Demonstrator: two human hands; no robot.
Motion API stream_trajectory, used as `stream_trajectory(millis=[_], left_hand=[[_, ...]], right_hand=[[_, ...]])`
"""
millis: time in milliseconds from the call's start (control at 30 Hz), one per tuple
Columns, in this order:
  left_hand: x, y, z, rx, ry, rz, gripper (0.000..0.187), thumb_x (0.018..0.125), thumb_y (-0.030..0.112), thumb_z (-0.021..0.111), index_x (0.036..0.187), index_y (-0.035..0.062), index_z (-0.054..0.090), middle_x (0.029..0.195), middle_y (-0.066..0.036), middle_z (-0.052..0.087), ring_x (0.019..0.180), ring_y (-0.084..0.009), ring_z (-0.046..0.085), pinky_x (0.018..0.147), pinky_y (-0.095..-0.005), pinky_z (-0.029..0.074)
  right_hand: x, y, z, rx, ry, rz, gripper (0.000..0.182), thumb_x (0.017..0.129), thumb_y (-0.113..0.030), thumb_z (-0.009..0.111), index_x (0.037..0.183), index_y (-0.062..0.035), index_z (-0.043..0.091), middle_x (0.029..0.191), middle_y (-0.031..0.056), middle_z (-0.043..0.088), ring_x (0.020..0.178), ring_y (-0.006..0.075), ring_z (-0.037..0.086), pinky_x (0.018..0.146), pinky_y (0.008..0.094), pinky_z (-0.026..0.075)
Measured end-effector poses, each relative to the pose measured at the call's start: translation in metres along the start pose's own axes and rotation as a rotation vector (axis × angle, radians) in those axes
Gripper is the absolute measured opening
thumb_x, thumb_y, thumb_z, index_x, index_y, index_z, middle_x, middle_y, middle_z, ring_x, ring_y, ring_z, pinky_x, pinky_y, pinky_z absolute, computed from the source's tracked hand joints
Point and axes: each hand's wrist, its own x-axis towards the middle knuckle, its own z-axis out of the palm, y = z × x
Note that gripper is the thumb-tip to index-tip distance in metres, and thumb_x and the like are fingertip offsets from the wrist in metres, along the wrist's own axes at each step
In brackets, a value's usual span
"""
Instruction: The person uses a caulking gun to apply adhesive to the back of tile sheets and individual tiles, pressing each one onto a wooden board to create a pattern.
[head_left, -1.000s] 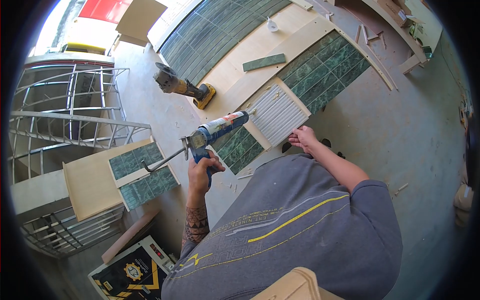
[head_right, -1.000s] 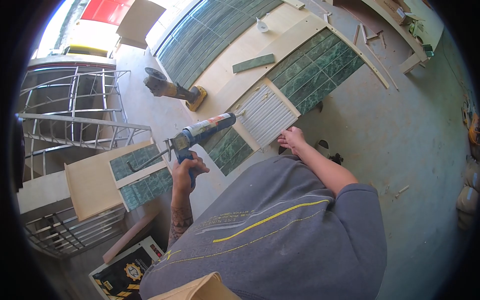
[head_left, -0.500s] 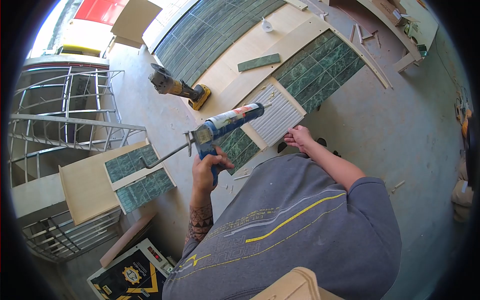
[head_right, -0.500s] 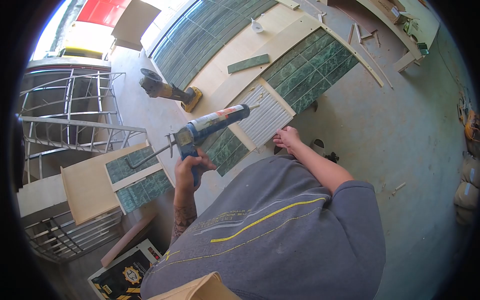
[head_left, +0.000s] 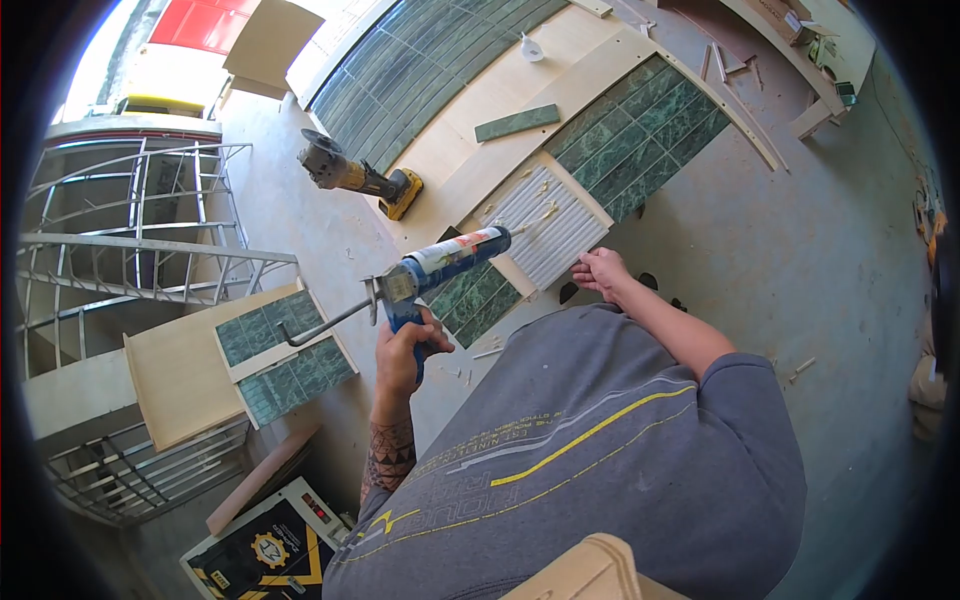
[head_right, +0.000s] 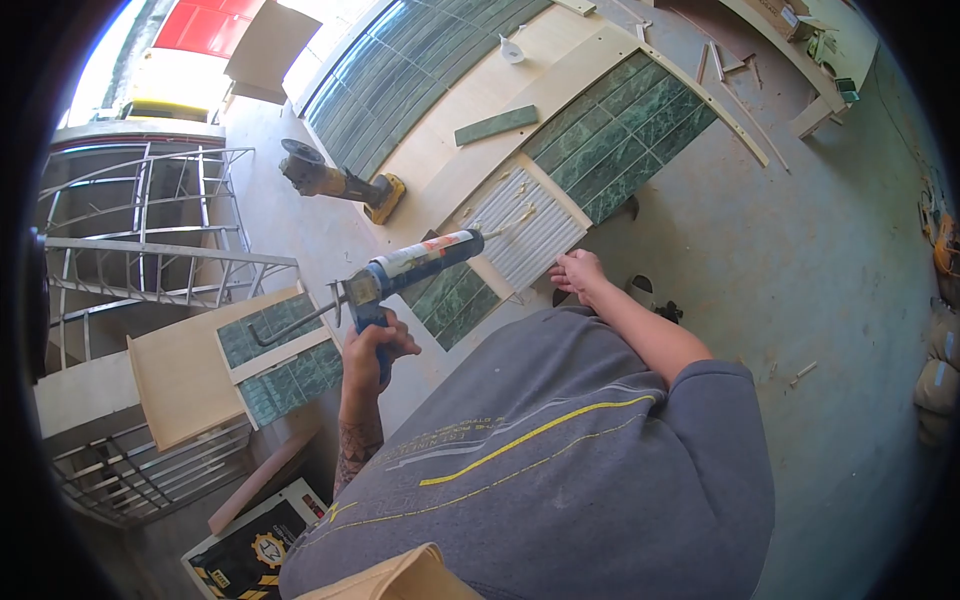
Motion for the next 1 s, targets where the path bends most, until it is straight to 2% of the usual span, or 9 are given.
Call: stream_trajectory(millis=[133,333,500,800,1000], left_hand=[[-0.010,0.001,-0.007,0.033,0.091,0.000,0.012,0.084,0.005,0.055,0.093,-0.0026,0.059,0.079,-0.012,0.063,0.069,-0.0252,0.068,0.069,-0.0387,0.061],[-0.018,0.001,-0.008,0.086,0.068,-0.014,0.012,0.084,0.006,0.056,0.091,-0.0024,0.060,0.079,-0.012,0.063,0.069,-0.0244,0.068,0.067,-0.0377,0.060],[-0.019,0.004,0.000,0.017,0.068,-0.011,0.016,0.084,0.006,0.056,0.096,-0.0029,0.059,0.080,-0.012,0.063,0.069,-0.0256,0.068,0.068,-0.0386,0.060],[0.016,-0.006,0.044,-0.173,-0.092,-0.038,0.017,0.085,0.006,0.055,0.099,-0.0026,0.058,0.081,-0.013,0.060,0.073,-0.0256,0.065,0.069,-0.0425,0.061],[0.025,-0.011,0.047,-0.032,-0.099,-0.079,0.016,0.086,0.008,0.055,0.096,-0.0029,0.059,0.080,-0.012,0.062,0.070,-0.0257,0.067,0.068,-0.0385,0.059]], right_hand=[[0.005,0.003,0.002,-0.007,-0.014,0.012,0.024,0.107,-0.027,0.059,0.116,-0.0055,0.055,0.107,0.0128,0.072,0.088,0.0221,0.070,0.088,0.0470,0.057],[0.006,0.002,0.005,-0.024,-0.032,0.003,0.022,0.107,-0.026,0.058,0.116,-0.0062,0.055,0.107,0.0122,0.072,0.087,0.0212,0.069,0.091,0.0493,0.056],[0.004,0.002,0.004,-0.010,-0.045,0.014,0.023,0.107,-0.026,0.059,0.118,-0.0068,0.056,0.108,0.0119,0.073,0.086,0.0201,0.069,0.091,0.0483,0.056],[-0.001,-0.003,-0.006,0.005,0.008,-0.004,0.020,0.105,-0.027,0.062,0.111,-0.0091,0.056,0.106,0.0104,0.073,0.086,0.0186,0.069,0.086,0.0444,0.056],[-0.007,-0.004,-0.012,-0.002,-0.032,-0.043,0.015,0.104,-0.023,0.061,0.110,-0.0102,0.057,0.108,0.0098,0.074,0.088,0.0198,0.069,0.089,0.0453,0.056]])
